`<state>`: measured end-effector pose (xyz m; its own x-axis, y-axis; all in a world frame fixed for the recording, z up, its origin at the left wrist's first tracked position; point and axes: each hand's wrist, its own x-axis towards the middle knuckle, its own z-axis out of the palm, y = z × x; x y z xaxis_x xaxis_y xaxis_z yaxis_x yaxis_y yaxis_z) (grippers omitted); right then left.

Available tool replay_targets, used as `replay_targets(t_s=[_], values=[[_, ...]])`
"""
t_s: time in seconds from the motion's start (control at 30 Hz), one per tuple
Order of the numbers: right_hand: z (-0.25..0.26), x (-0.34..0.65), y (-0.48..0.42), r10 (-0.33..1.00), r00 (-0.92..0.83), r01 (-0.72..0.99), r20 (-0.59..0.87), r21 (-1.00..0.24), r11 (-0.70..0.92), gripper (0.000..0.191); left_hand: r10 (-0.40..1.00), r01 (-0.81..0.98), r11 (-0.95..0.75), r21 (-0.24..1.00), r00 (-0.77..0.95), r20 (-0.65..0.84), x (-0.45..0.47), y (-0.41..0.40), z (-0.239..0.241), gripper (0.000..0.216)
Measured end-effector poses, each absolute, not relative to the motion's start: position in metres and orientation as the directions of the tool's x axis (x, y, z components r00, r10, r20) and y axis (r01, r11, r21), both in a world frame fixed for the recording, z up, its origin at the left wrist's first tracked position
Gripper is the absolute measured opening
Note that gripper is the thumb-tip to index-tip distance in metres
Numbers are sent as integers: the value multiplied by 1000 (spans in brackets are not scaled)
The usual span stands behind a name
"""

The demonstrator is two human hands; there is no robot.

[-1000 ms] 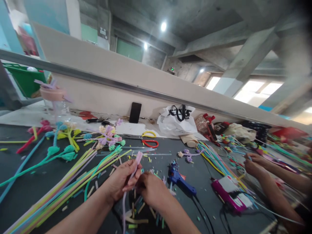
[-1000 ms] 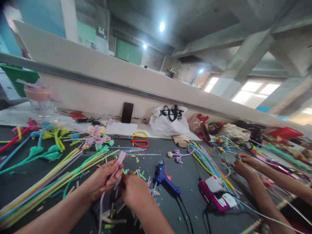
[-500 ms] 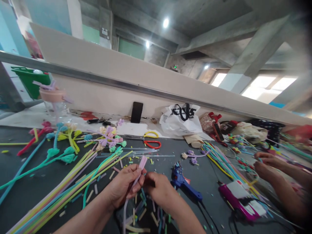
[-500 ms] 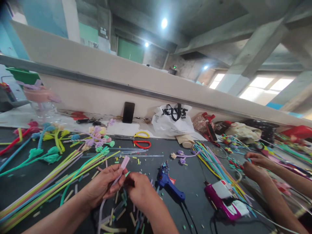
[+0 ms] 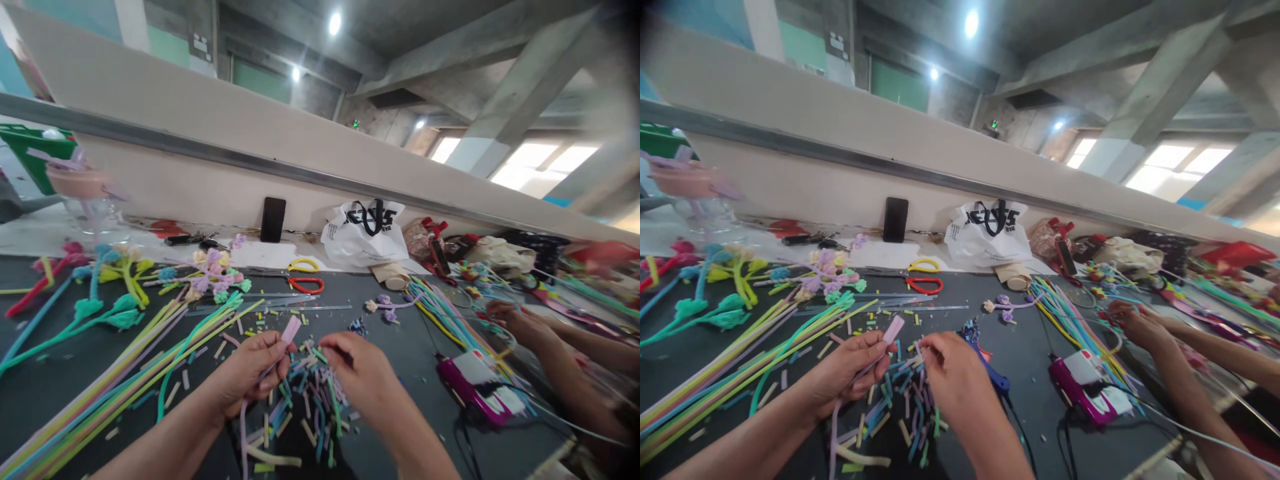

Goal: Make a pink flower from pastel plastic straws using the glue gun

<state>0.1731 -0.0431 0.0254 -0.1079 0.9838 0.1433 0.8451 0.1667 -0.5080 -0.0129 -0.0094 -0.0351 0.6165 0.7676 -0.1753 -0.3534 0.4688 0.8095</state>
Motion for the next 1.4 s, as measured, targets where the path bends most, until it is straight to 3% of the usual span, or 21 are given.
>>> replay_targets(t_s=[0.1,0.2,0.27,0.37,0.47,0.53,0.63,0.7,0.77,0.9,1.13,1.4], values=[[28,207,-46,992,28,960,127,-280,9,32,768,-372,478,795,617,-173,-14,-9,-37,19],[12,235,-47,976,216,973,2,-82,-215,59,769,-385,484,786,615,-172,-15,-8,-39,19],[-2,244,-49,966,250,967,-64,-39,-253,69,769,-385,485,786,615,-174,-15,-8,-40,19],[-14,247,-50,971,224,973,-89,-34,-228,69,775,-393,475,788,612,-162,-16,-9,-40,19],[-11,248,-48,960,277,957,-48,-75,-280,66,781,-402,467,788,605,-155,-15,-8,-40,20],[-3,248,-47,940,338,930,41,-170,-327,64,784,-401,466,789,600,-158,-15,-8,-39,21],[8,240,-51,919,367,833,145,-490,-256,52,782,-398,464,792,604,-154,-15,-8,-39,22],[10,225,-59,936,340,650,88,-741,-167,40,777,-395,467,791,611,-153,-15,-8,-39,22],[9,206,-70,954,298,459,-7,-876,-150,31,778,-393,464,794,610,-153,-15,-8,-39,23],[10,171,-86,980,201,474,6,-876,-92,22,790,-389,445,807,595,-148,-14,-8,-40,24],[6,158,-85,977,200,567,73,-822,-55,11,803,-393,418,819,581,-130,-12,-9,-38,23],[-10,158,-83,965,222,629,142,-777,-31,12,819,-387,386,837,561,-118,-11,-9,-39,20]])
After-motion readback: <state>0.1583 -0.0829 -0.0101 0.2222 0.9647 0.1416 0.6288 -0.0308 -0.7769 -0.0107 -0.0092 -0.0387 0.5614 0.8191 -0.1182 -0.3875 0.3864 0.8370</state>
